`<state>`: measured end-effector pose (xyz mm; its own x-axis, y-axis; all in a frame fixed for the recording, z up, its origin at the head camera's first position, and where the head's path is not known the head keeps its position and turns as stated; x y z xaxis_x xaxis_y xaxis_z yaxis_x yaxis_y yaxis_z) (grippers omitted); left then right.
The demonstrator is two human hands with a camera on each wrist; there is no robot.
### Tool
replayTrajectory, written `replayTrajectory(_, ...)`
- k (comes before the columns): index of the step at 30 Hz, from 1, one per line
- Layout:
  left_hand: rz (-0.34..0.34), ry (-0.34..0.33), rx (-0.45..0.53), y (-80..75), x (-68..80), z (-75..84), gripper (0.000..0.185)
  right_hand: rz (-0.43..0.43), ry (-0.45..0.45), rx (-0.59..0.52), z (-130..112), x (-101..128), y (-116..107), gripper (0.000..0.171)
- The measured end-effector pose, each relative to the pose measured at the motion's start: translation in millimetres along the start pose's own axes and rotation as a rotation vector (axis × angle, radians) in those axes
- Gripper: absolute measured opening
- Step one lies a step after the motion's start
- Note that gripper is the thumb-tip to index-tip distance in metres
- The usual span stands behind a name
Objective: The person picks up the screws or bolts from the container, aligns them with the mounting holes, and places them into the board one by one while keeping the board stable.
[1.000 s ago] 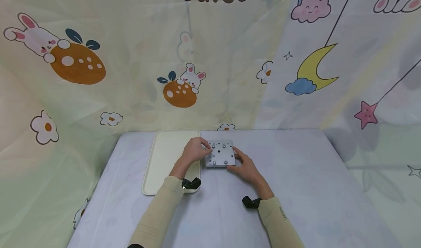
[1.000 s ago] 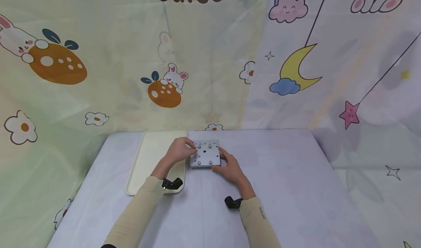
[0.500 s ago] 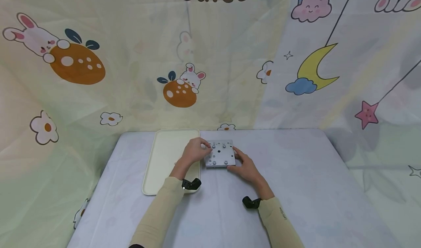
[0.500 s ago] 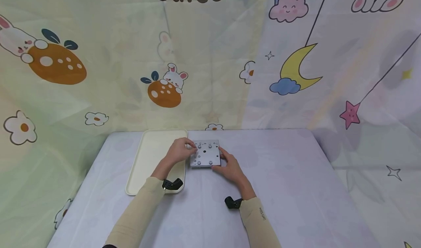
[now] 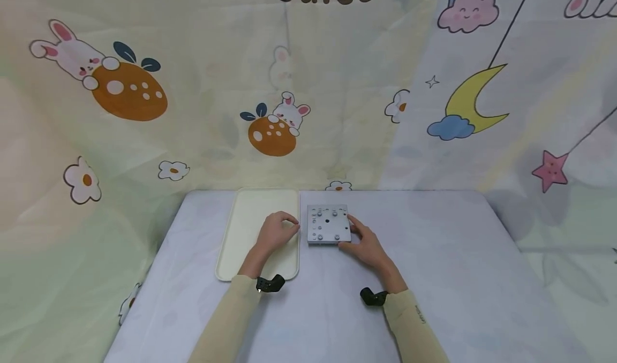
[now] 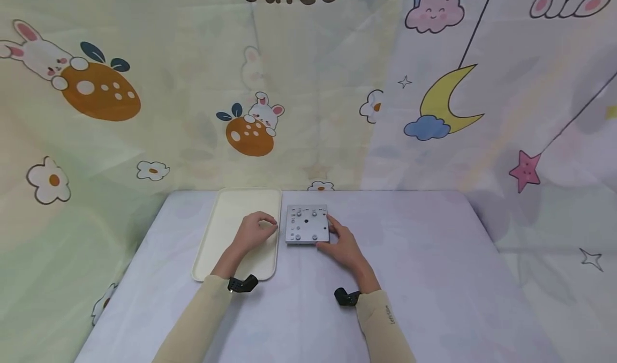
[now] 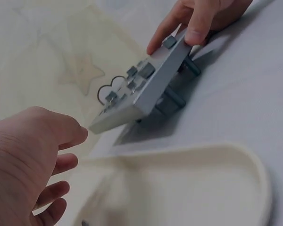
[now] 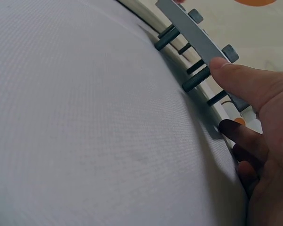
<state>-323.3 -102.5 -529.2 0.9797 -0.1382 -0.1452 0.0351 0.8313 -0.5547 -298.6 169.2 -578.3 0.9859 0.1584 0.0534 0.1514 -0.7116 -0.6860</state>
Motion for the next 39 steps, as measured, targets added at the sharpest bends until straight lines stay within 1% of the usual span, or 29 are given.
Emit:
replayTrajectory(6,0.056,0.023,0.045,-15.8,21.2,-11.7,0.005,0.007,0.018,0.002,2.7,0.1,-4.1,0.094)
replayTrajectory(11,0.09,0.044,0.056,-21.8,33.9,-27.5,0.007,0.012,0.048,0.009,7.8,-0.5,-5.8,0.094)
replayTrajectory(14,0.122,0.042,0.057,-25.2,41.7,-34.8,0.009,0.009,0.037,0.017,9.3,-0.8,-5.5,0.094)
replayTrajectory(21,0.159,0.057,0.039,-32.1,55.6,-39.4,0.015,0.018,0.011,0.008,6.1,-0.8,-8.6,0.095)
replayTrajectory(26,0.208,0.013,0.051,-36.4,60.6,-43.7,0.019,0.011,0.003,0.0,2.9,-1.6,-10.2,0.094)
replayTrajectory(30,0.252,-0.015,0.047,-38.4,61.9,-45.8,0.017,0.013,0.005,-0.009,1.1,-2.5,-9.8,0.093)
replayTrajectory(35,0.293,-0.037,0.017,-38.7,63.2,-46.6,0.017,0.01,0.003,-0.016,-0.1,-2.9,-5.7,0.093)
replayTrajectory(39,0.318,-0.073,-0.028,-38.5,66.3,-46.4,0.017,-0.002,0.003,-0.024,-1.0,-1.8,-1.3,0.094)
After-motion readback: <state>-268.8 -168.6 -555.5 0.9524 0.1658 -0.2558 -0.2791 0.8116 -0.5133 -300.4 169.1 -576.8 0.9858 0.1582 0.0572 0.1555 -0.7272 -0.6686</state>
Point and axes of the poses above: each hand's wrist, its own x-axis away from the middle knuckle, its own y-axis out of the palm, z = x × y, the point moved 6 cm from there along -x, towards the middle knuckle, and after that the axes turned 10 degrees about x, right-handed, at the moved point
